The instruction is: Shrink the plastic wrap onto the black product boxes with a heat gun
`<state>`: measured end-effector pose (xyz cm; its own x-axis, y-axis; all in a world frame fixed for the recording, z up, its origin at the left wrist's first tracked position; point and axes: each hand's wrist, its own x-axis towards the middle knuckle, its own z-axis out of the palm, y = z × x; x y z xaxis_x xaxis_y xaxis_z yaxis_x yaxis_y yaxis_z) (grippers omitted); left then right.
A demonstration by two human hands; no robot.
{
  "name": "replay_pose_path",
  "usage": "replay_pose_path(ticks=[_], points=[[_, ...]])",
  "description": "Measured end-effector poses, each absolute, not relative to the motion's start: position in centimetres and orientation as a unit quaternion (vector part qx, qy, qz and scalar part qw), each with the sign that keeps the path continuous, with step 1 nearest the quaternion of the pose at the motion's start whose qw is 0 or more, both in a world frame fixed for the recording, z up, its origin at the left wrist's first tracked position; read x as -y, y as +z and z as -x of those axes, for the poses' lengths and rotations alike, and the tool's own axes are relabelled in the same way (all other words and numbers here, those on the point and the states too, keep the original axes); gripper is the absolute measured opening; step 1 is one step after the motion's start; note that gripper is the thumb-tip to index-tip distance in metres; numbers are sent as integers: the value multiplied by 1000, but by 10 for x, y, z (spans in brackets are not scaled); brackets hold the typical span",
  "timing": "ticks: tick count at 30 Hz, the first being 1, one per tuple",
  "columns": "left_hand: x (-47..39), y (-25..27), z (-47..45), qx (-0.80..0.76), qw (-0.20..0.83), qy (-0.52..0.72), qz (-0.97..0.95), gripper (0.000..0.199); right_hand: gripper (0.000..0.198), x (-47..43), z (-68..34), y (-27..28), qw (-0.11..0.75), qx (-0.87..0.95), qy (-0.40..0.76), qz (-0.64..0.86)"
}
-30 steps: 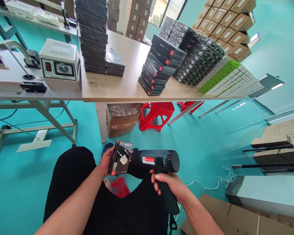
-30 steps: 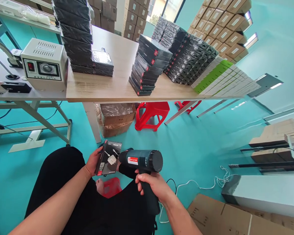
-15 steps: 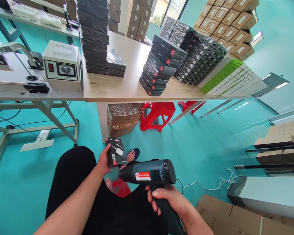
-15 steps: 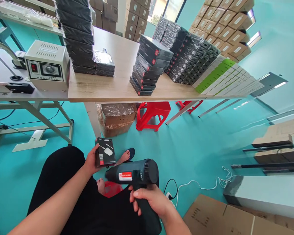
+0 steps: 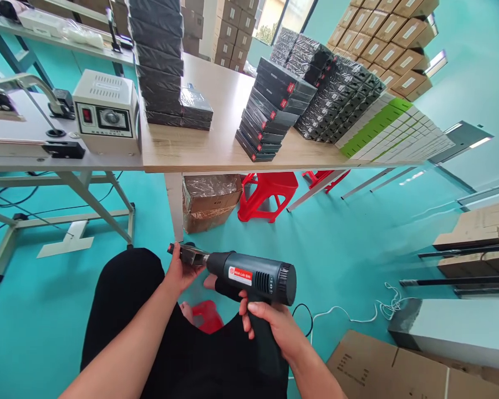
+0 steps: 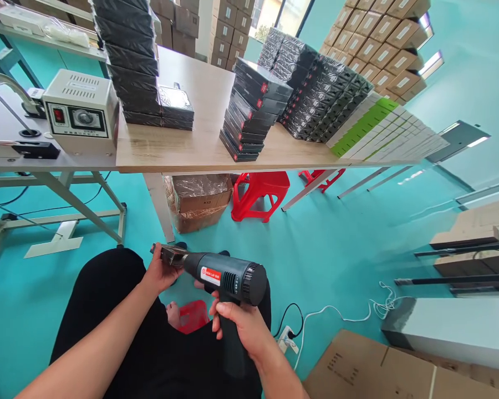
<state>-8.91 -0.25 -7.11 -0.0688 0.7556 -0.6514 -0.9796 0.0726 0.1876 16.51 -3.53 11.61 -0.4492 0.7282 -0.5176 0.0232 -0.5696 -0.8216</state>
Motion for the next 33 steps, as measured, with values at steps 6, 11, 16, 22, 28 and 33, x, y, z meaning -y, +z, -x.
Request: replay_pose_path(ticks=[6,11,16,22,28,33], points=[[3,-72,91,-329,659,650,187,46,27,34,-165,117,176,418,751,480],[5,-70,88,-321,651,657,205,51,31,31,-170,112,230,413,716,513],[4,-67,87,-334,643,654,219,49,29,33,-167,115,159,410,760,478],[4,-68,88,-344,645,651,204,40,30,36,-142,123,235,409,759,449],[4,-69,90,-329,633,669,209,28,27,30,-135,127,191,433,772,424],[6,-68,89,-309,651,656,223,43,32,20,-143,117,251,394,722,510]])
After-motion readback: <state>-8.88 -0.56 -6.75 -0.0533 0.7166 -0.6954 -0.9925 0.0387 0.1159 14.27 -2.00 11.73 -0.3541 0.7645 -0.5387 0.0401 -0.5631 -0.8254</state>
